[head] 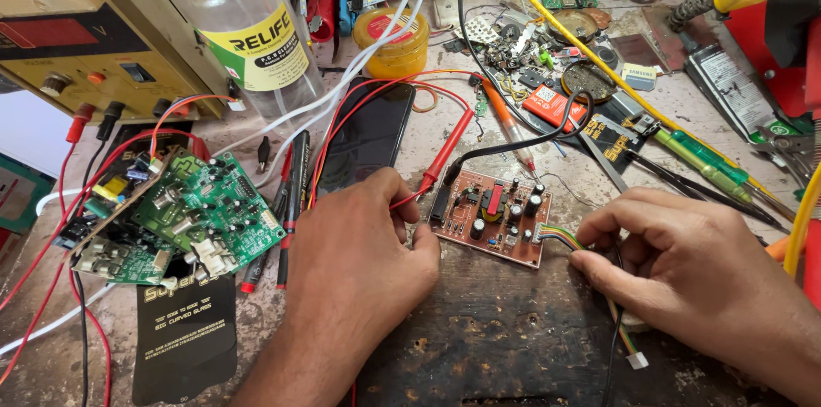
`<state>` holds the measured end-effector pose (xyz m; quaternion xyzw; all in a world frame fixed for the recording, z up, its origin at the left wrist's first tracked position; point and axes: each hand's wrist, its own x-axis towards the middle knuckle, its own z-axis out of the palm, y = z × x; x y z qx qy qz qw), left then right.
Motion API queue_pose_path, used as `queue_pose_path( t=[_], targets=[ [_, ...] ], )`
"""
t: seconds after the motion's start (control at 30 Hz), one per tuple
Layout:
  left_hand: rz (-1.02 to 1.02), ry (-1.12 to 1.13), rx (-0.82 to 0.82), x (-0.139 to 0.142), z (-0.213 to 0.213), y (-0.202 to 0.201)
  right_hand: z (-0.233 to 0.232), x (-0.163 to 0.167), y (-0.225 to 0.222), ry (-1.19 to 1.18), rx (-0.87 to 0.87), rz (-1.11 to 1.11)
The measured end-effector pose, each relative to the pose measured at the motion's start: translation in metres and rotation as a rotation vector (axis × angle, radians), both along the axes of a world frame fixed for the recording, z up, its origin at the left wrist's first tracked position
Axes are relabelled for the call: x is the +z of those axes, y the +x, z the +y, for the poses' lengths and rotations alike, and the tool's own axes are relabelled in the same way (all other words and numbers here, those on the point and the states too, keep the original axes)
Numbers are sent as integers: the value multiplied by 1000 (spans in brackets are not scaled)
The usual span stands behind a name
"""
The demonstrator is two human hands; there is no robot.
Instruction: The person holds a green circuit board and uses multimeter probes to test several points on its backside. They flip the board to the component side and continue probing capacitors and other components. The person then flips the board back and continues testing the backside.
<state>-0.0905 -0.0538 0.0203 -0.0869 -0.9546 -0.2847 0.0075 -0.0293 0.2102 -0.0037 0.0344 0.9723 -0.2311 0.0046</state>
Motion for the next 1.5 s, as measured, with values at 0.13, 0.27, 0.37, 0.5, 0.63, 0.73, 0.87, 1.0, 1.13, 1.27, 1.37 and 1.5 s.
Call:
queue_pose_path(
  t=[0.13,0.27,0.37,0.5,0.63,0.73,0.87,1.0,1.13,1.27,1.37,1.5],
  targets=[
    [14,16,7,0,2,1,-2,5,0,-17,25,14],
    [190,169,-88,-4,2,5,0,6,3,-38,-43,-19],
    [279,250,-318,-9,2,9,6,4,6,-176,44,83],
    [329,188,-562,-16,10,13,15,-1,12,-317,286,311],
    [309,155,-552,-18,14,22,10,-11,12,-464,236,301],
    [252,44,-519,-19,16,28,10,-3,13,-173,222,338],
    [233,10,-489,-21,19,27,0,4,9,-66,444,579],
    [302,42,-495,-24,20,27,-11,10,8,-55,411,532],
    [390,117,-482,-28,23,27,-17,13,5,-7,351,550],
    [479,168,-494,-32,25,28,-16,15,3,-3,373,579],
    [516,163,-511,-33,24,28,-15,12,4,-29,372,580],
    [565,200,-510,-34,26,29,-9,8,7,-26,390,597]
  ],
)
